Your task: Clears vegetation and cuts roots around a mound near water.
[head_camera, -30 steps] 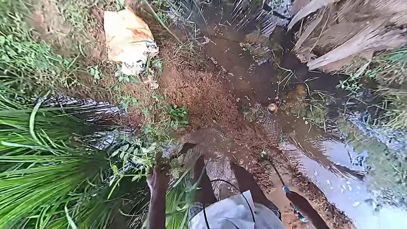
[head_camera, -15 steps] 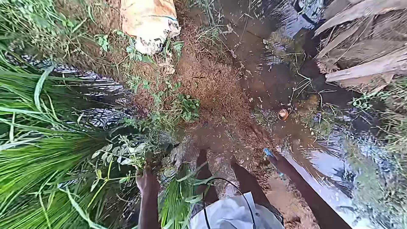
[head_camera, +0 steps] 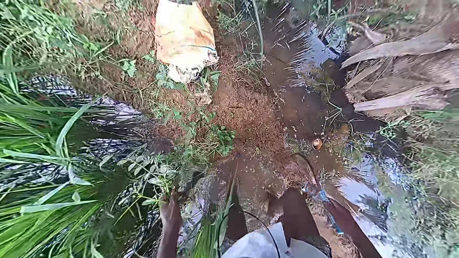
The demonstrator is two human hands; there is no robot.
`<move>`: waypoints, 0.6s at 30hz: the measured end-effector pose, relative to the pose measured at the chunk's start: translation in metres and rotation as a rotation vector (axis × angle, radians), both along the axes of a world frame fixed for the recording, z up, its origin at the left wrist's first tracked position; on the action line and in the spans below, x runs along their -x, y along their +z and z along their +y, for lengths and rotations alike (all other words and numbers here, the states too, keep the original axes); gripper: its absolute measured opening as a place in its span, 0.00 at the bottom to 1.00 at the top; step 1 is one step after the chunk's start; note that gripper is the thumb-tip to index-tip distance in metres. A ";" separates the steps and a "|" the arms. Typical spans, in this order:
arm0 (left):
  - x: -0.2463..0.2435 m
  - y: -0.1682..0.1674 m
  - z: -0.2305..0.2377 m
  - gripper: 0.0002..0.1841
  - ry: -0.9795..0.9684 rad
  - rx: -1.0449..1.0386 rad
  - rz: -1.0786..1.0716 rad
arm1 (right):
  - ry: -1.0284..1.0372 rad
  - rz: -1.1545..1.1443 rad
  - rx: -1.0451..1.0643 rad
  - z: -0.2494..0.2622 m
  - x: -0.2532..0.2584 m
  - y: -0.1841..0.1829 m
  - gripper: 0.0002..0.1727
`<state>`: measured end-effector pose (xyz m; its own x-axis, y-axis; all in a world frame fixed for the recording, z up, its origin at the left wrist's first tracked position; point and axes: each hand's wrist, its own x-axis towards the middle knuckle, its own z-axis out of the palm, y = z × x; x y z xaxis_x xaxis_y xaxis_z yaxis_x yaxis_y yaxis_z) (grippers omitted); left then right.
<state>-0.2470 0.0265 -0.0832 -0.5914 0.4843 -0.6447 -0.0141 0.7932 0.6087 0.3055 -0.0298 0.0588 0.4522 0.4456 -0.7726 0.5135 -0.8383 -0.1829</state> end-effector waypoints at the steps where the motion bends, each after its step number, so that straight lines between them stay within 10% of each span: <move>1: 0.001 -0.002 0.008 0.24 -0.022 -0.027 -0.015 | -0.062 -0.006 -0.071 0.000 0.009 0.013 0.24; 10: -0.033 -0.034 0.102 0.24 -0.036 -0.067 -0.053 | -0.343 0.238 -0.519 0.136 0.073 0.069 0.24; 18: -0.056 -0.041 0.173 0.25 -0.085 0.069 0.060 | -0.555 0.620 -0.474 0.237 0.134 -0.067 0.21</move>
